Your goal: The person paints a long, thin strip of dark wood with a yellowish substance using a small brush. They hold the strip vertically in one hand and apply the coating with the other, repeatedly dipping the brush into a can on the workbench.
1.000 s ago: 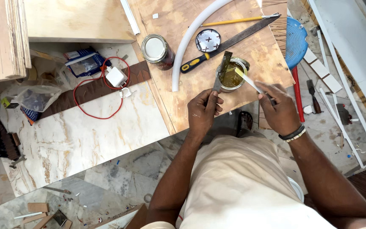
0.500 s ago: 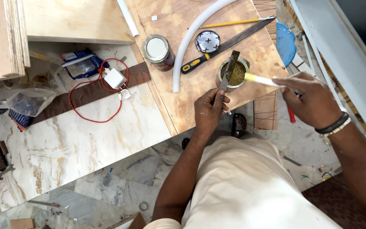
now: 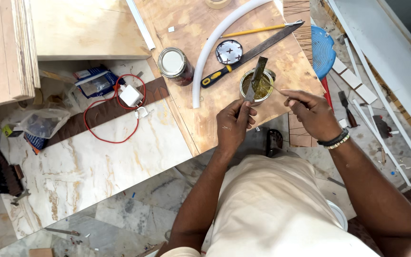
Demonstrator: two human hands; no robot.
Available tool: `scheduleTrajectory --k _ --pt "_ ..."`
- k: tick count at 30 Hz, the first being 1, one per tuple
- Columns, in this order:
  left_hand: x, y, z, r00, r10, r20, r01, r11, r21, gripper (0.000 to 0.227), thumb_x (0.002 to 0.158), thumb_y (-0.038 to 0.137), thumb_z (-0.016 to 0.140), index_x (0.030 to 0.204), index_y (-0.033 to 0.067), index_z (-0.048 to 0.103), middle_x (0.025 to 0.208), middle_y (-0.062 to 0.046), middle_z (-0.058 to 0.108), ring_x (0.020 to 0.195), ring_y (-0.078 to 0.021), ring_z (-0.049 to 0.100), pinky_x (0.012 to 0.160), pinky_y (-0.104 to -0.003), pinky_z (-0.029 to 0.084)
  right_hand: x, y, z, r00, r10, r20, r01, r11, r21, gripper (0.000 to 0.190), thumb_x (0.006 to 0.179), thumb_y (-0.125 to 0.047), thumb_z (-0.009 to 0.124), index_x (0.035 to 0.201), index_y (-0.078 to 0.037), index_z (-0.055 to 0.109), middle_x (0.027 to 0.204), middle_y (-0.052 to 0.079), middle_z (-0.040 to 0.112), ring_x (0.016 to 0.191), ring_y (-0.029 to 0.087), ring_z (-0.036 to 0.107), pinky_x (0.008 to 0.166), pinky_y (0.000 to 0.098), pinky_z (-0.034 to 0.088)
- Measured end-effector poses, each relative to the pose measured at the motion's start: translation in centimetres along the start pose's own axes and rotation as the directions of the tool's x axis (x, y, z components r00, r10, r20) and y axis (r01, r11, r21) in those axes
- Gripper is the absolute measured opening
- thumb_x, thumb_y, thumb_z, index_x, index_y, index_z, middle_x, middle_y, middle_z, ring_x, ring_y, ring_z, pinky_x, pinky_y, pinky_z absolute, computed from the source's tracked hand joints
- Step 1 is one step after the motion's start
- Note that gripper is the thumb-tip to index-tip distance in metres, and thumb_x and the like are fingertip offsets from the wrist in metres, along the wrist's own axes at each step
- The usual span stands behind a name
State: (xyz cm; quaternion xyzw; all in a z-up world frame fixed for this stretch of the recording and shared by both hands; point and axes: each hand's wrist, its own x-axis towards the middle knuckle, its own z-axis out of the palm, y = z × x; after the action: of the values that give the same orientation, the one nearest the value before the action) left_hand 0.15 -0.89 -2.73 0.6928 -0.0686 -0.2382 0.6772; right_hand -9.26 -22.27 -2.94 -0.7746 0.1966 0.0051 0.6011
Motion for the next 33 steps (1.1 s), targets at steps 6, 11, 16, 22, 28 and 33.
scheduleTrajectory --k 6,11,16,22,28,33 --pt "0.3 -0.5 0.0 1.000 -0.014 -0.018 0.013 0.999 -0.045 0.027 0.105 0.018 0.058 0.115 -0.0027 0.072 0.081 -0.004 0.071 0.062 -0.0057 0.062 0.052 -0.021 0.051 -1.5 -0.8 -1.1 0.997 -0.038 0.072 0.055 0.969 -0.241 0.033 0.099 -0.011 0.063 0.131 -0.015 0.071 0.094 0.007 0.069 0.074 0.012 0.057 0.069 0.0292 0.048" --pt "0.1 -0.9 -0.8 0.999 0.012 -0.049 -0.016 0.998 -0.065 0.029 0.106 0.019 0.057 0.116 -0.0045 0.072 0.083 -0.005 0.071 0.063 -0.0065 0.062 0.053 -0.022 0.052 -1.6 -2.3 -2.0 0.931 -0.362 -0.053 0.261 0.759 -0.597 0.037 0.095 -0.010 0.068 0.131 -0.014 0.072 0.099 0.010 0.066 0.088 0.024 0.063 0.080 0.0368 0.052" --pt "0.0 -0.8 -0.9 0.999 0.018 -0.044 -0.021 0.997 -0.073 0.029 0.106 0.019 0.057 0.117 -0.0042 0.071 0.083 -0.005 0.070 0.064 -0.0064 0.062 0.053 -0.022 0.052 -1.6 -3.7 -1.9 0.908 -0.419 0.019 0.260 0.526 -0.810 0.033 0.095 -0.011 0.069 0.126 -0.018 0.075 0.099 0.008 0.067 0.093 0.025 0.066 0.079 0.0385 0.055" --pt "-0.2 -1.9 -0.9 0.999 -0.002 -0.033 -0.003 0.990 -0.138 0.029 0.105 0.019 0.058 0.117 -0.0044 0.071 0.085 -0.006 0.071 0.065 -0.0078 0.065 0.054 -0.022 0.053 -2.8 -5.8 -4.0 0.983 -0.169 0.076 0.166 0.620 -0.767 0.033 0.092 -0.013 0.069 0.125 -0.019 0.075 0.100 0.009 0.071 0.082 0.022 0.067 0.072 0.0374 0.055" --pt "-0.4 -2.5 -0.4 1.000 -0.007 -0.029 0.001 0.979 -0.204 0.028 0.104 0.018 0.061 0.116 -0.0055 0.069 0.087 -0.008 0.072 0.068 -0.0099 0.068 0.056 -0.024 0.057 -1.8 -6.4 -2.2 0.973 -0.227 -0.037 0.205 0.926 -0.316 0.032 0.103 -0.013 0.062 0.135 -0.011 0.068 0.111 0.008 0.073 0.094 0.014 0.068 0.083 0.0320 0.055" --pt "-0.7 -2.0 -0.7 1.000 -0.001 -0.025 -0.004 0.985 -0.173 0.029 0.104 0.019 0.061 0.116 -0.0057 0.070 0.086 -0.008 0.072 0.067 -0.0098 0.067 0.056 -0.024 0.057 0.2 -6.9 0.2 0.969 -0.229 -0.092 0.204 0.953 -0.224 0.029 0.102 -0.012 0.063 0.131 -0.009 0.068 0.112 0.009 0.073 0.096 0.013 0.068 0.080 0.0300 0.055"
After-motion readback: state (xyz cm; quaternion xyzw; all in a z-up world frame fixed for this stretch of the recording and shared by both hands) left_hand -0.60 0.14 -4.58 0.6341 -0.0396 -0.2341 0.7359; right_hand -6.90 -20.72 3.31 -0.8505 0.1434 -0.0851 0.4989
